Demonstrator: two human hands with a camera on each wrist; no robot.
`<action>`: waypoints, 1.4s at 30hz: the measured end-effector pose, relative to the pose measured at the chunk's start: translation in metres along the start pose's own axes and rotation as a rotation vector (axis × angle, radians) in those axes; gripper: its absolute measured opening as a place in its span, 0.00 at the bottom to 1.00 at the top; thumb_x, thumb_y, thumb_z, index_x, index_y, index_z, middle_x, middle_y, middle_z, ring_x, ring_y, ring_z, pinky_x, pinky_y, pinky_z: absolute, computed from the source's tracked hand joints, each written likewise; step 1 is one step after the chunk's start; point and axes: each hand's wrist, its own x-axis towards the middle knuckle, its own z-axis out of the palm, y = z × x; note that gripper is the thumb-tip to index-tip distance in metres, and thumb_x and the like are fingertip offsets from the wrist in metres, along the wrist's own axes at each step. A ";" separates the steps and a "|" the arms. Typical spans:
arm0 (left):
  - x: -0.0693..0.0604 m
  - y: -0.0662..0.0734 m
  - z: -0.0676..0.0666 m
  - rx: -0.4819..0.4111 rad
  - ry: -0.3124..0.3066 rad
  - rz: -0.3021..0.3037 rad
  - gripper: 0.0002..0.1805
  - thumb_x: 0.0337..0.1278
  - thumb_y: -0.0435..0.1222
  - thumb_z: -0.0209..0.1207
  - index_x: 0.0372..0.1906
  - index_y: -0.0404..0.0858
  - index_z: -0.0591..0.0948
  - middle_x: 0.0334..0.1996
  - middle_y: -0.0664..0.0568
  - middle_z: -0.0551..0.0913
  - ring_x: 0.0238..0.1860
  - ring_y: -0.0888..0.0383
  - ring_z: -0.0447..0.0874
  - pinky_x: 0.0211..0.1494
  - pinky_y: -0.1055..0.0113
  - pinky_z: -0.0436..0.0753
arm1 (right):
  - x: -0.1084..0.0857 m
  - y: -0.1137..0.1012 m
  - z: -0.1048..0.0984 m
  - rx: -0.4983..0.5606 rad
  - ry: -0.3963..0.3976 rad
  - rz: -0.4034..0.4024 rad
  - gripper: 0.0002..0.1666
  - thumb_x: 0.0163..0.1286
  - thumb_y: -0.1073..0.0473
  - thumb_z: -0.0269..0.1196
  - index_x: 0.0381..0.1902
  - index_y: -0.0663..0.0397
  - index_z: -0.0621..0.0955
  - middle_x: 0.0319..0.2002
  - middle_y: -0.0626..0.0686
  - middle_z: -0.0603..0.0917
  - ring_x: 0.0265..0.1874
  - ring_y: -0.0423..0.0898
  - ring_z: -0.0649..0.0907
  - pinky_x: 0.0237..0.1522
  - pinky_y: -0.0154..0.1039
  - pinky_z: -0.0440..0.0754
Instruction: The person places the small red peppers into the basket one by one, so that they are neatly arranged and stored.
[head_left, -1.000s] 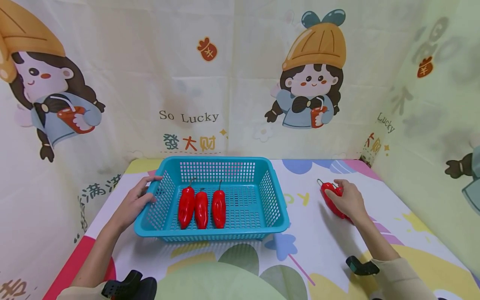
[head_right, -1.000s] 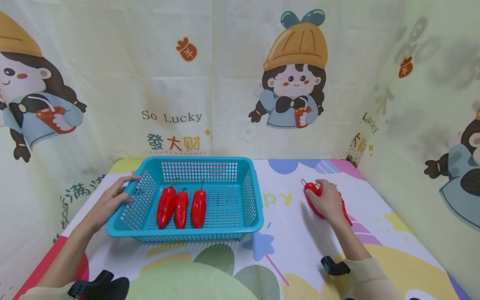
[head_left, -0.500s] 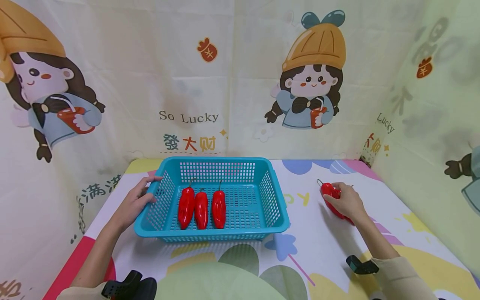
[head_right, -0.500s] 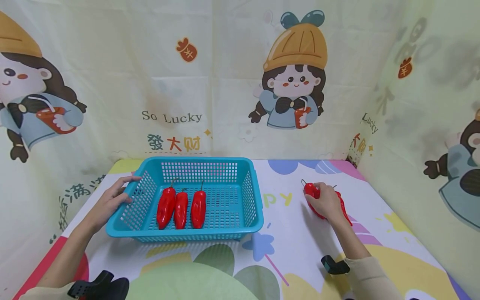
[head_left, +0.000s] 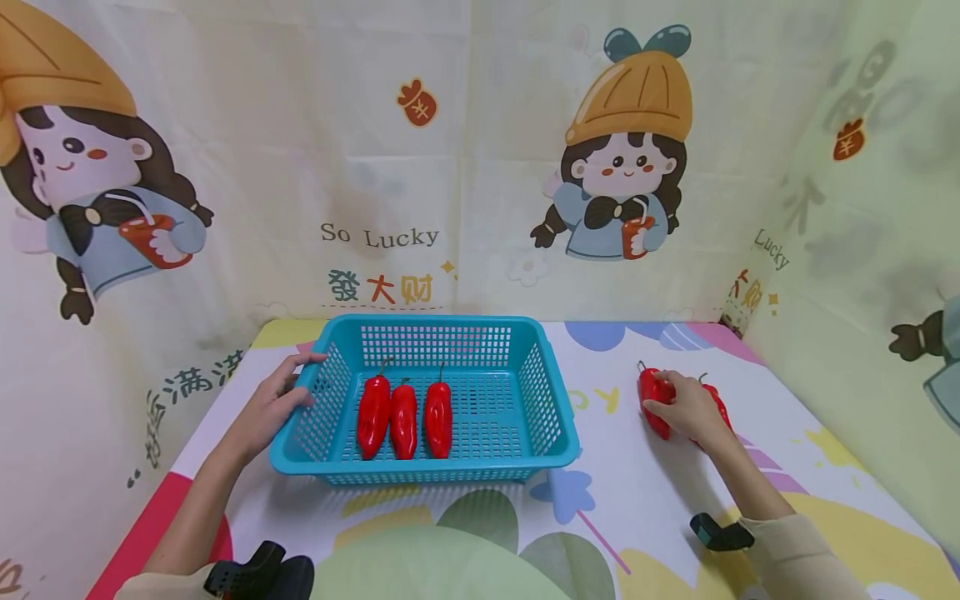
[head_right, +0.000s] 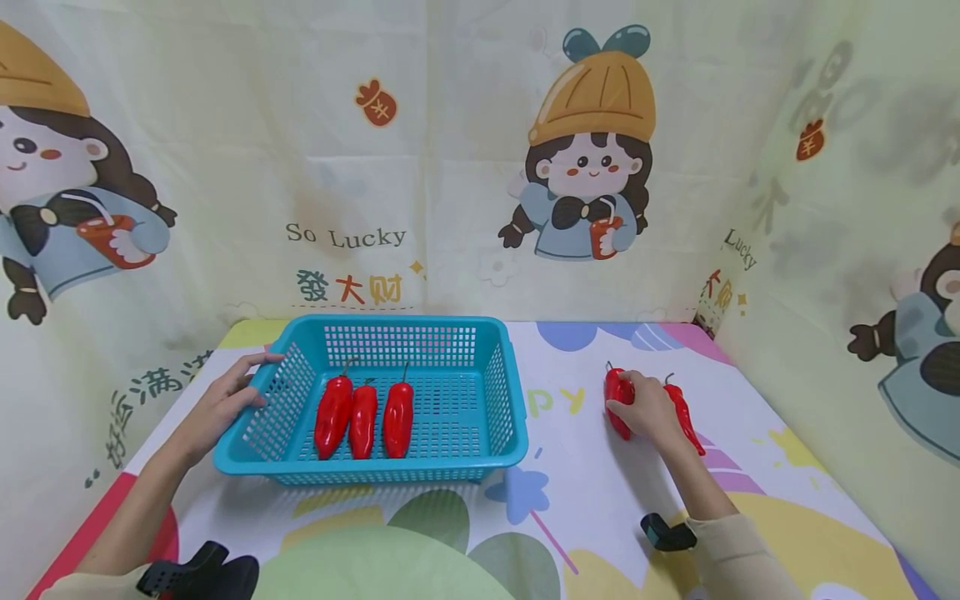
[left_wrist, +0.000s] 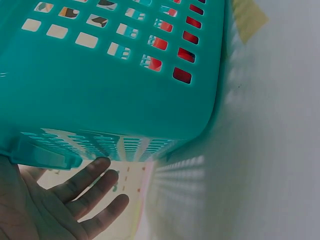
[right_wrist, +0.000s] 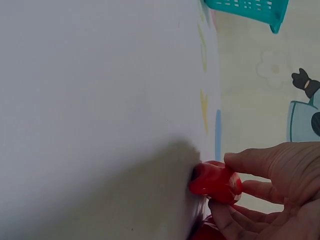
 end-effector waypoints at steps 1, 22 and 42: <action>0.000 0.000 0.000 0.000 0.001 -0.001 0.35 0.62 0.31 0.51 0.77 0.39 0.62 0.77 0.31 0.55 0.66 0.25 0.65 0.53 0.38 0.84 | 0.000 0.000 0.000 -0.001 -0.003 0.004 0.44 0.64 0.56 0.70 0.71 0.69 0.65 0.61 0.77 0.71 0.59 0.73 0.71 0.43 0.59 0.87; -0.001 0.001 0.001 0.000 0.007 -0.002 0.36 0.62 0.31 0.52 0.77 0.39 0.62 0.77 0.32 0.55 0.66 0.25 0.66 0.54 0.38 0.84 | -0.008 -0.007 0.003 0.091 0.036 0.017 0.42 0.67 0.54 0.68 0.72 0.68 0.65 0.66 0.75 0.69 0.62 0.73 0.70 0.46 0.58 0.87; -0.001 0.001 0.001 0.006 0.012 0.000 0.36 0.61 0.31 0.53 0.77 0.39 0.62 0.78 0.32 0.54 0.66 0.25 0.66 0.53 0.39 0.84 | -0.019 -0.035 -0.003 0.172 0.078 -0.031 0.41 0.68 0.51 0.69 0.73 0.62 0.68 0.65 0.70 0.73 0.57 0.68 0.77 0.40 0.48 0.89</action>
